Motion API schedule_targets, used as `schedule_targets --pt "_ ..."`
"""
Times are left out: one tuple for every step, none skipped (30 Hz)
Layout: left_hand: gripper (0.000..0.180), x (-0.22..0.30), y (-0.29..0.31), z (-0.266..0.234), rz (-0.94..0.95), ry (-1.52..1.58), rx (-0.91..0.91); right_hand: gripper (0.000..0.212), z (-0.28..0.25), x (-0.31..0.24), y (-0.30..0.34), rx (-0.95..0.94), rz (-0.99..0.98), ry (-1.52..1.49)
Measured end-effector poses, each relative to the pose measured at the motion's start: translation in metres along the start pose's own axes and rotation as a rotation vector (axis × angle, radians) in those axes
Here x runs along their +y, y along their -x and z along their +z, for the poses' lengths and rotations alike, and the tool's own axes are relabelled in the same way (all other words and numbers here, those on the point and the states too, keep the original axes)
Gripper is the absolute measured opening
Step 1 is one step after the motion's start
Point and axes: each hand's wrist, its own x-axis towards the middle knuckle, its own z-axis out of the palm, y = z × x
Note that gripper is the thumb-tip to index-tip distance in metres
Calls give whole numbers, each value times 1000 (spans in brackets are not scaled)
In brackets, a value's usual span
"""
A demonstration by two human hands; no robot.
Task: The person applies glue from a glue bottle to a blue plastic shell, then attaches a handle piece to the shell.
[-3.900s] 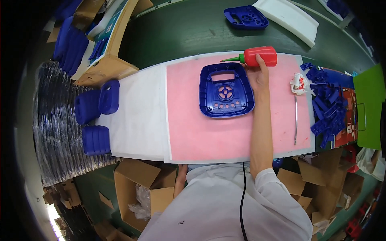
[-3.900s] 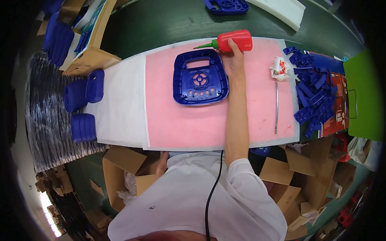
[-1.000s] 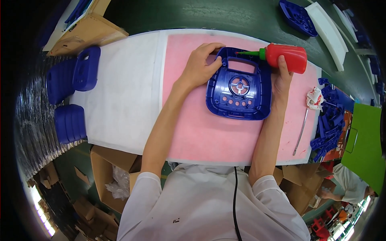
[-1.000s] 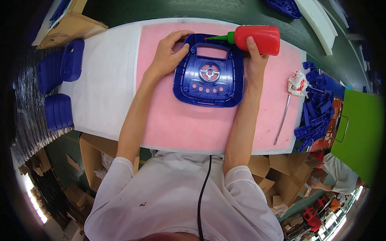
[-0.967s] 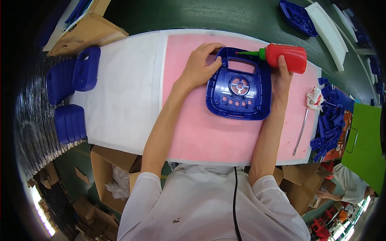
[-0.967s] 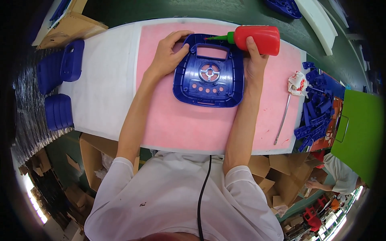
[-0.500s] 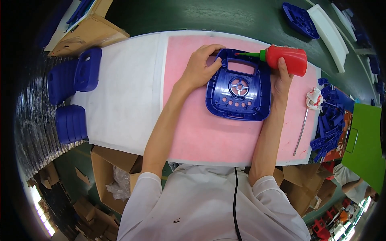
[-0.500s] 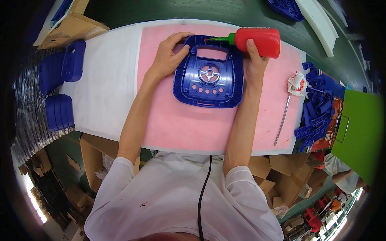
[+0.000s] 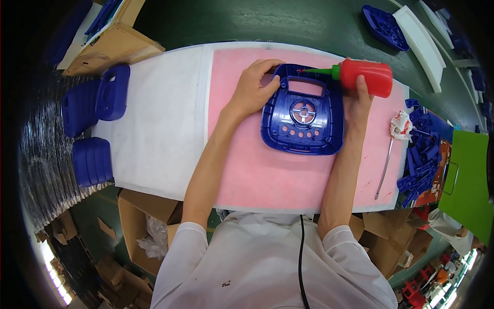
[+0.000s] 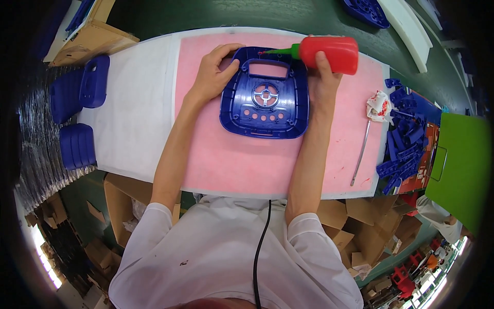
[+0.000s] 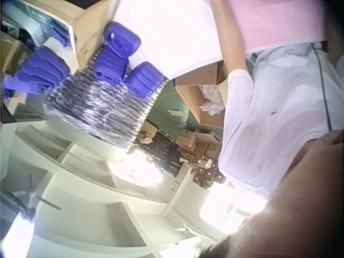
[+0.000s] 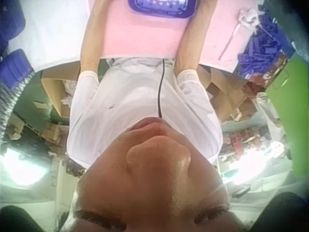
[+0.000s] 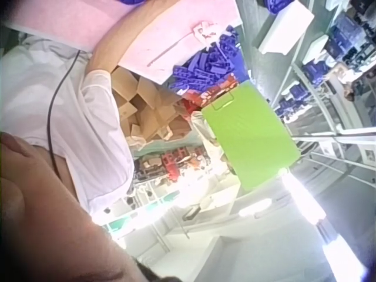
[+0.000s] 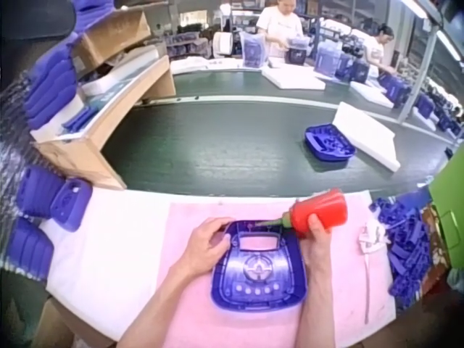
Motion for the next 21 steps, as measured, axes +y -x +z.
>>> schedule_targets --pt "31 1 0 1 0 1 2 56 0 -3 1 62 46 -132" --pt "31 2 0 1 1 4 1 56 -4 -4 0 63 44 -130" --pt "30 3 1 0 -17 -10 -13 57 -12 -5 -3 87 4 -166" --pt "30 3 1 0 -36 -24 -28 58 -14 -7 -5 111 -36 -203" --pt "30 3 1 -1 -35 -23 -28 61 -17 -9 -5 155 -77 -127" --pt "30 3 0 -1 -29 -25 -32 61 -20 -11 -5 155 -78 -126" --pt "30 3 0 -1 -22 -28 -36 61 -21 -13 -5 156 -98 -128" --pt "30 3 0 -1 -22 -26 -37 61 -23 -14 -4 156 -117 -129" --pt "30 3 0 -1 -37 -14 -40 61 -24 -14 -5 158 -118 -127" --pt "30 3 0 -1 -52 -2 -44 63 -23 -14 -5 163 -111 -86" --pt "30 4 0 -1 -52 -1 -46 65 -23 -15 -5 168 -104 -44" --pt "30 4 0 -2 -53 -5 -48 65 -24 -14 -5 170 -104 -44" --pt "30 3 0 -1 -54 -9 -50 64 -26 -12 -7 154 -101 -29" --pt "30 3 0 -1 -53 -7 -51 64 -28 -12 -7 137 -99 -13" --pt "30 2 0 0 -50 -10 -51 64 -30 -11 -8 138 -100 -12" --pt "31 2 0 -1 -49 -16 -49 62 -28 -10 -8 132 -102 0" --pt "31 1 0 -1 -51 -18 -48 61 -27 -9 -7 126 -105 13" --pt "31 1 1 -2 -45 -19 -45 61 -25 -8 -7 126 -104 11" --pt "31 1 1 -1 -39 -17 -43 60 -25 -9 -7 118 -105 23" --pt "31 2 0 -1 -39 -15 -44 58 -25 -9 -7 111 -106 34" --pt "31 2 0 -1 -42 -18 -47 58 -25 -10 -6 111 -107 36"
